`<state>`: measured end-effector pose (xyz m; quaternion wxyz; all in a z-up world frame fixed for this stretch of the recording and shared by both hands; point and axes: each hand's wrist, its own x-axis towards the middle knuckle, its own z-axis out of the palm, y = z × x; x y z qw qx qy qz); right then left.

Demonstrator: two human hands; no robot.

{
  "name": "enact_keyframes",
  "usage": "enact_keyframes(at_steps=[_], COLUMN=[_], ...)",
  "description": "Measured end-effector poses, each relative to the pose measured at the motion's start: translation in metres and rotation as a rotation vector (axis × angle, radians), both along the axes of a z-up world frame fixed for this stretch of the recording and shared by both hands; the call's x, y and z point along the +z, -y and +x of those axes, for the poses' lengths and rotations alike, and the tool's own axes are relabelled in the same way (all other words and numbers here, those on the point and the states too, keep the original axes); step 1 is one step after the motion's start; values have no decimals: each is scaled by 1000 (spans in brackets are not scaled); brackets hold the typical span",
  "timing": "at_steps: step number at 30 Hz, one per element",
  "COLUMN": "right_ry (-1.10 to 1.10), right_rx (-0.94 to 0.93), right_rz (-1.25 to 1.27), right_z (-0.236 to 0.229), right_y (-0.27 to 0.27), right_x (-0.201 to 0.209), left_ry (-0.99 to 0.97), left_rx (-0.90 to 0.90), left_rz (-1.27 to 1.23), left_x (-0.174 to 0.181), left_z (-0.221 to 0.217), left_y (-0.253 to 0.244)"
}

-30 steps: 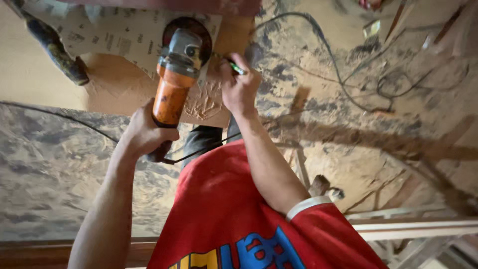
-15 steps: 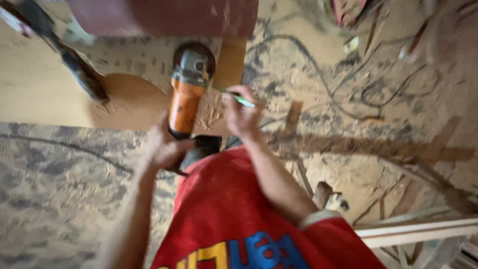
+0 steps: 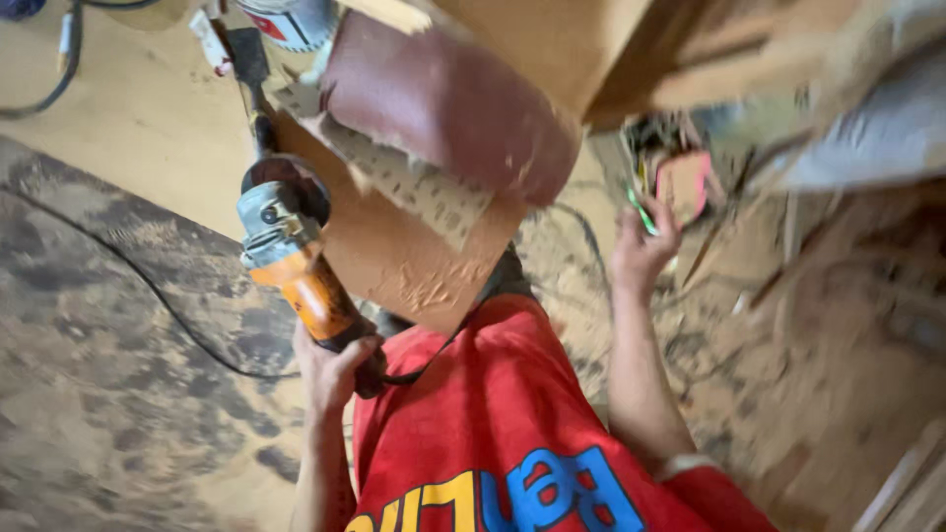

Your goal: The person uses an angle grinder to smooth a cylindrical object and then cuts circles out of a sheet of sandpaper using scissors.

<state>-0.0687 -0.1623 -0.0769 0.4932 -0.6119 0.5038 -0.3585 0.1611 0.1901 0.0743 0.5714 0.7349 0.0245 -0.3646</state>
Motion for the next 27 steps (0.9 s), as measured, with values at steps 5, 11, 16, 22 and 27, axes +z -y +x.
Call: enact_keyframes(at_steps=[5,11,16,22,27], right_ry=[-162,-327,-242,-449,-544], right_rx=[415,923,935,1238,1224], right_rz=[-284,-462,-239,-440,-382], right_z=[128,210,219,182,177], right_y=[107,178,173,99,65], right_x=[-31,-24,17,87,105], left_ry=[45,374,353,731,790], left_rx=[235,292,231,531,389], left_rz=[-77,469,938,953,836], left_x=[-42,-88,-100,-80,-66], left_z=[-49,-88,-68,-51,-59], left_y=[43,108,152,196,200])
